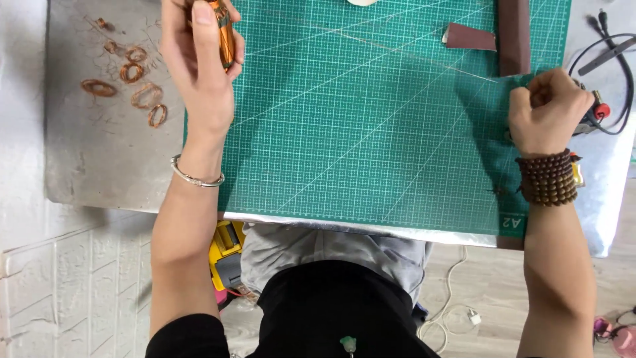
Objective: Assembling and inspecting a copper-wound electrical component on a workbench using a probe tool and smartphone for reference.
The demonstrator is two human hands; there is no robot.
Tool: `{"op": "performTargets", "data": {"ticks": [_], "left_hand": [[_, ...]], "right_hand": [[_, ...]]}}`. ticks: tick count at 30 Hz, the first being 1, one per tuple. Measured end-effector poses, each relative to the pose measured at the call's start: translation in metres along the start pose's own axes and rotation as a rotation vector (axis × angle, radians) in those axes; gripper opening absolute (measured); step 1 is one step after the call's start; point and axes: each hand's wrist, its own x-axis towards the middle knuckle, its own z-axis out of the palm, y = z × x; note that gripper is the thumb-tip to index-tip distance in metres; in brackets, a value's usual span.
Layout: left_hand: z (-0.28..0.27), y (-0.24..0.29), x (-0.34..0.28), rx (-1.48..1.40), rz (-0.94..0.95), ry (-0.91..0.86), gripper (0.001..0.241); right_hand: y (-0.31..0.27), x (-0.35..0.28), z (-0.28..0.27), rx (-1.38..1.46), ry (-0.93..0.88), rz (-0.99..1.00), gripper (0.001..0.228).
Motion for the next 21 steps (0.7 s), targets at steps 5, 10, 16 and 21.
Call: {"op": "performTargets", "data": {"ticks": [5, 10, 16, 21], "left_hand": [[0.007, 0.002, -0.001, 0.022, 0.028, -0.017, 0.022], [0.02, -0.001, -0.015, 0.253, 0.083, -0.139, 0.035], [0.037, -0.02, -0.039, 0.485, 0.31, -0.412, 0.022], [0.045, -0.011, -0.047, 0.523, 0.341, -0.511, 0.029]], "right_hand": [[-0.024, 0.005, -0.021, 0.028, -0.105, -0.049, 0.006], [-0.111, 0.023, -0.068, -0.284, -0.185, -0.364, 0.066], [-0.191, 0.051, -0.045, 0.54, -0.365, -0.554, 0.032], [-0.204, 0.057, 0.003, 0.807, -0.572, -0.544, 0.037]]}}
